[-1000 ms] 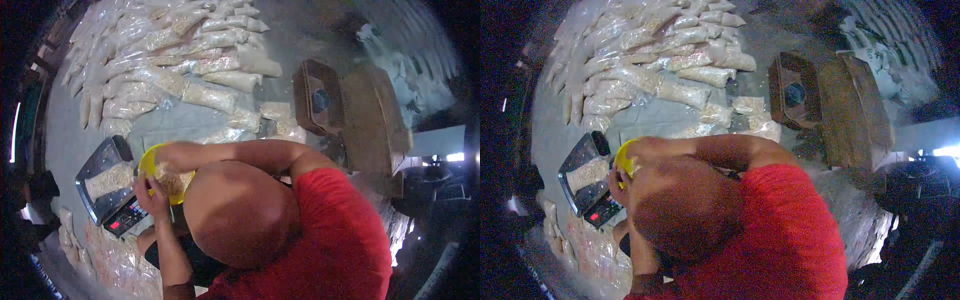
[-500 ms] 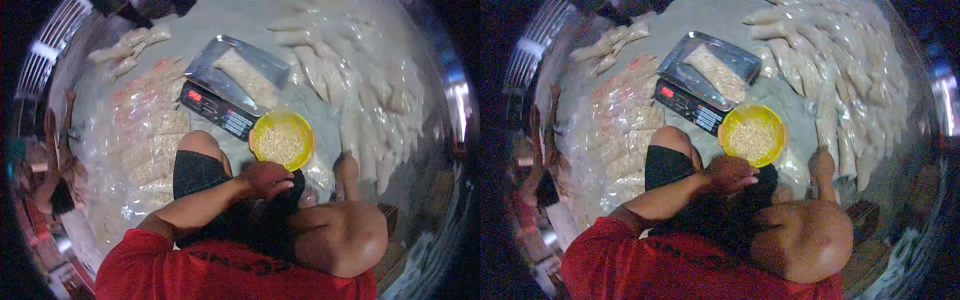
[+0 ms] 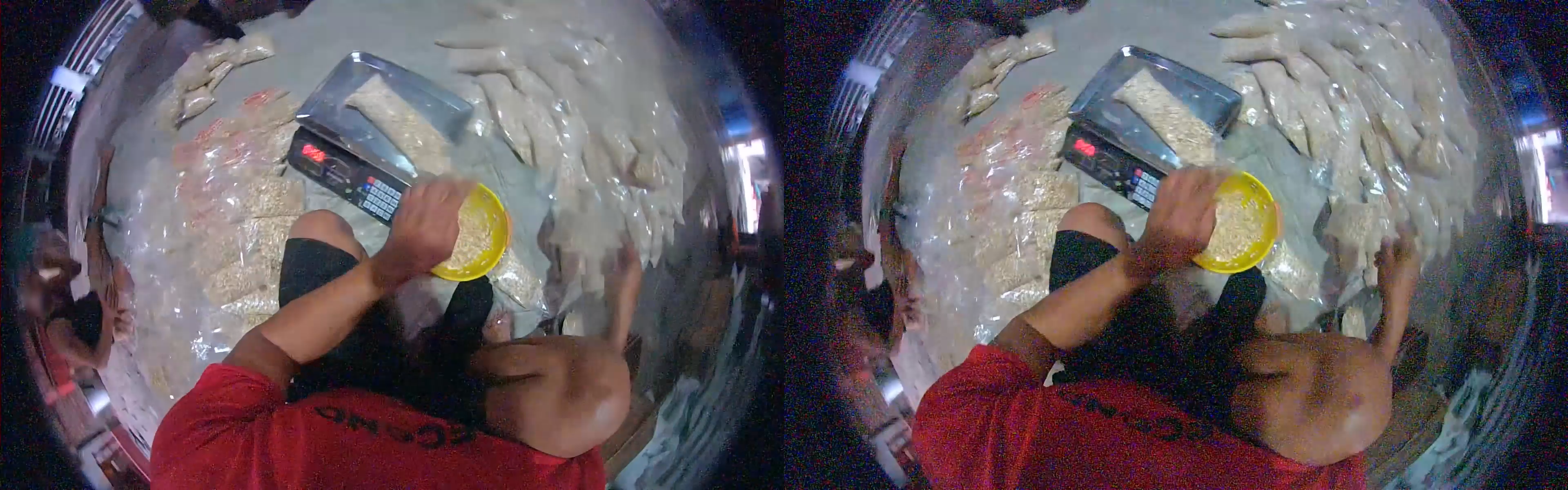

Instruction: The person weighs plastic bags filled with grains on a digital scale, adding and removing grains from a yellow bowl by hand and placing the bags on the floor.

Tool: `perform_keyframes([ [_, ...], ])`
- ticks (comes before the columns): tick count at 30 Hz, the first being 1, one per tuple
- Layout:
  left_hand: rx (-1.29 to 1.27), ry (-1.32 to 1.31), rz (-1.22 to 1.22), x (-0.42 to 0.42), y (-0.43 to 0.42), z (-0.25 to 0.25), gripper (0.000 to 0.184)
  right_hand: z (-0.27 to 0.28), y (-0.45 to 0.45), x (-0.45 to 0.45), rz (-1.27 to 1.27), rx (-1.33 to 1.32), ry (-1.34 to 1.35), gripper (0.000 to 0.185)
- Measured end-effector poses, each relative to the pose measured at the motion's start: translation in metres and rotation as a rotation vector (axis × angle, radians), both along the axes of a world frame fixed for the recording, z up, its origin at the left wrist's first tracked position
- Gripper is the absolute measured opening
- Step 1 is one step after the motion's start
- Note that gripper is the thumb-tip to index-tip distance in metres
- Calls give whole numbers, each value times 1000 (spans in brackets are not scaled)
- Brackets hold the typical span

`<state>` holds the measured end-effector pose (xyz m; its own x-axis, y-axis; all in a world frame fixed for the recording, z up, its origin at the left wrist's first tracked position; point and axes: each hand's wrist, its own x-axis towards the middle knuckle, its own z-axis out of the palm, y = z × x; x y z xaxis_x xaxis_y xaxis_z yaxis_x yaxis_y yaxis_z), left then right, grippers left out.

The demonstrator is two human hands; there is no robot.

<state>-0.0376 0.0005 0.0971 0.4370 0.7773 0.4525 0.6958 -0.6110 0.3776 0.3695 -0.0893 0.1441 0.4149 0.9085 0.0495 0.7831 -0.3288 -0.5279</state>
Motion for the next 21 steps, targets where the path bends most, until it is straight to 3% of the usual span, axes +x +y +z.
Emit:
perform_keyframes([
  [2, 38, -52, 177, 1, 31, 3, 32, -6, 13, -5, 32, 38, 85, 26],
  [4, 168, 127, -48, -8, 60, -15, 39, -18, 29, 5, -71, 140, 495, 29],
  [5, 169, 137, 2, -10, 74, -25, 39, -7, 39, 0, -30, 157, 493, 30],
  [6, 130, 136, -113, -13, 84, -37, 42, 12, 46, -8, 2, 169, 493, 31],
  [7, 87, 131, -233, -19, 89, -41, 44, 22, 57, -17, 1, 194, 673, 29],
  [8, 81, 139, -200, -28, 89, -32, 44, 26, 71, -14, 30, 148, 746, 26],
  [10, -171, -152, -134, -42, 90, 4, 42, 48, 91, -39, 91, 18, 631, 22],
  [11, -203, -58, 71, -51, 90, 25, 29, 48, 106, -41, 122, 1, 631, 22],
  [13, -303, -465, 152, -113, 77, 55, 35, 42, 150, -61, 267, -104, 1149, 10],
  [14, -253, -439, 289, -136, 55, 94, 32, 80, 148, -132, -35, -6, 1105, 10],
  [15, -415, -557, 285, -164, 38, 114, 32, 84, 160, -137, 104, -97, 1126, 10],
  [17, -163, -409, 183, -208, -5, 152, 30, 102, 172, -185, 134, -134, 1032, 12],
  [18, -155, -405, 218, -225, -28, 167, 30, 92, 184, -190, 166, -152, 1037, 12],
  [19, 11, -374, 137, -236, -55, 180, 30, 69, 202, -184, 263, -229, 1149, 12],
  [21, -93, -510, 192, -245, -125, 198, 34, 24, 232, -183, 352, -407, 1258, 13],
])
